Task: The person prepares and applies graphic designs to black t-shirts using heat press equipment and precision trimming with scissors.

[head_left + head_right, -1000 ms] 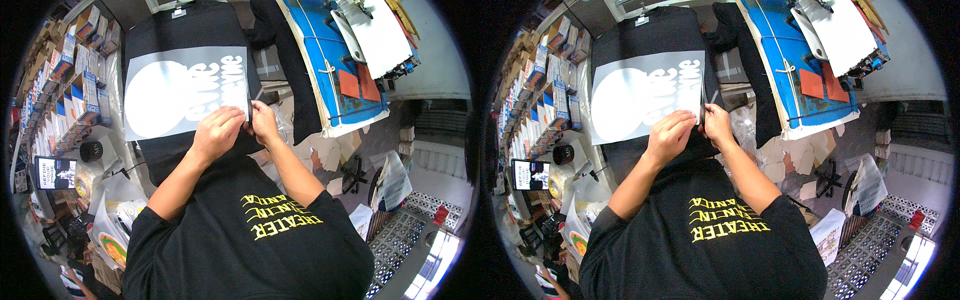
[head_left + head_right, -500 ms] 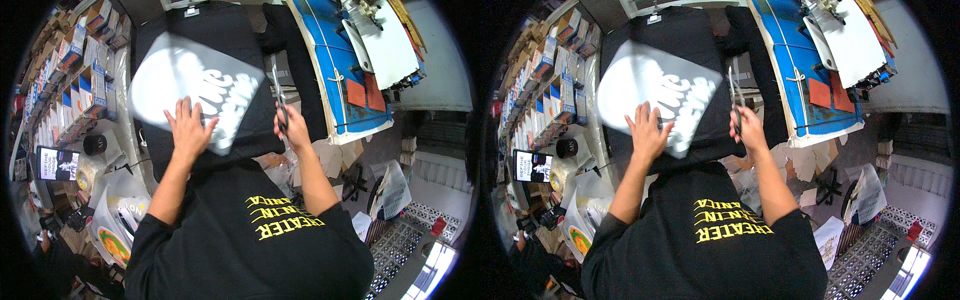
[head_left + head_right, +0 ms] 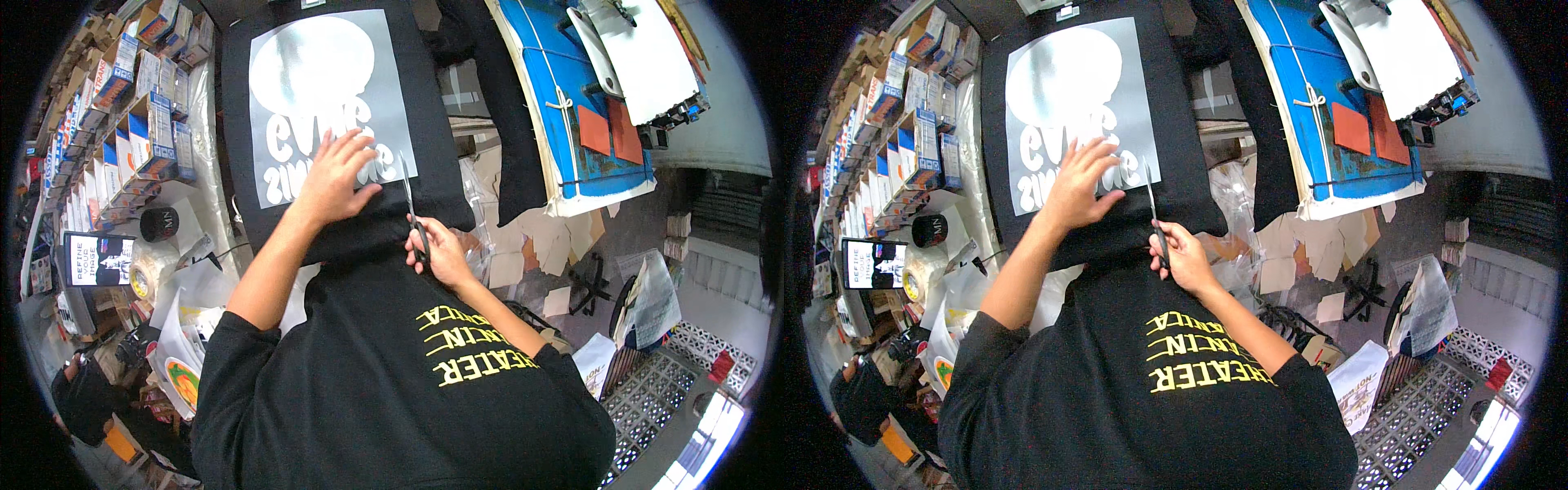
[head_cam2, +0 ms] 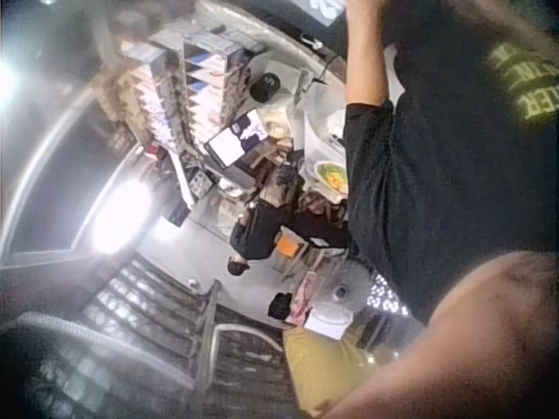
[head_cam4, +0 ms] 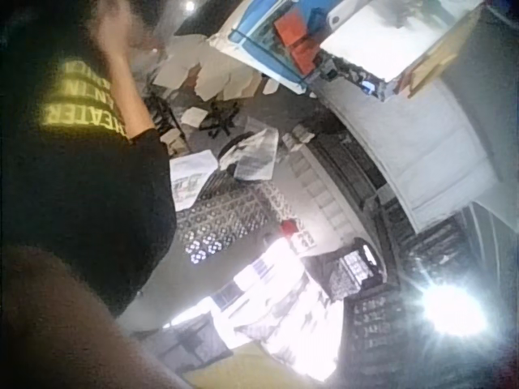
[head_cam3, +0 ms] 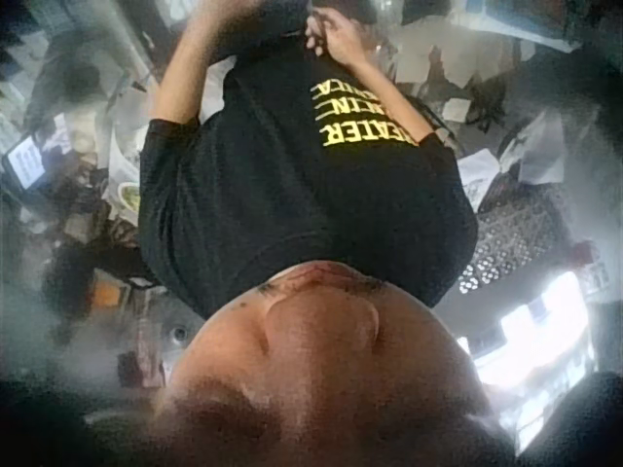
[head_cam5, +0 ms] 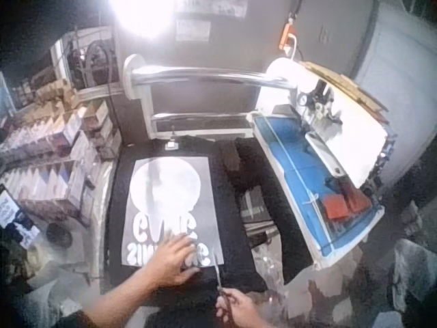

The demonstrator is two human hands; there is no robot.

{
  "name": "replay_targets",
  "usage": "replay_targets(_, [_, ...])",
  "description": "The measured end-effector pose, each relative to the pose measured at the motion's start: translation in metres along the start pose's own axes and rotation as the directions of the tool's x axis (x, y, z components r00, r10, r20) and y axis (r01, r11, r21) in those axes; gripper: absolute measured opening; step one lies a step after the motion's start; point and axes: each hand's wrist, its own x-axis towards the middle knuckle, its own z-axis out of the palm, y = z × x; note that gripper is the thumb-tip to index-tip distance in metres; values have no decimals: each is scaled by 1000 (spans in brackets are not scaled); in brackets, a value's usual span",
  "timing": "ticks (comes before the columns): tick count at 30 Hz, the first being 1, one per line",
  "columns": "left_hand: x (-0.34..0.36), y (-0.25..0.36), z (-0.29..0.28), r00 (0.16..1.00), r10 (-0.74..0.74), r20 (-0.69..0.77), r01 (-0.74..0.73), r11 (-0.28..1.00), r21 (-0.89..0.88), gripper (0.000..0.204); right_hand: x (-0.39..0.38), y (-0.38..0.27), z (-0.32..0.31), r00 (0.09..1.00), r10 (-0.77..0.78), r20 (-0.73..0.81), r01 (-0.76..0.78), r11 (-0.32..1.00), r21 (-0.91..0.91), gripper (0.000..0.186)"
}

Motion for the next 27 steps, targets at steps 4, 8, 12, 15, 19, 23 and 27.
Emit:
replay_targets(4, [1,16,22,999,3,-53,-5,1000,-30,46,3,-4,16,999,1,-38,-3,998,-59,51])
replay_targets(8, [1,13,26,996,16,-93,-20,999,-48,41,2,-2,19,997,-17,-71,9,994,-109,54])
replay_targets(12, [-1,10,29,996,27,-91,-31,999,-45,38,-1,-4,22,996,-13,-87,4,994,-105,54])
replay_targets(15, [0,10,30,995,20,-100,-26,998,-57,38,-1,-1,23,996,4,-93,-14,994,-108,53])
replay_targets(19, [-1,10,31,995,13,-101,-19,998,-62,39,-4,-2,25,993,27,-117,-39,994,-103,53])
replay_targets(23, [1,12,30,991,23,-133,-28,999,-41,31,-8,-2,25,989,61,-137,-76,991,-108,50])
replay_targets(27, [1,10,34,977,126,-175,-125,992,12,17,-5,-16,33,984,57,-168,-77,991,-112,46])
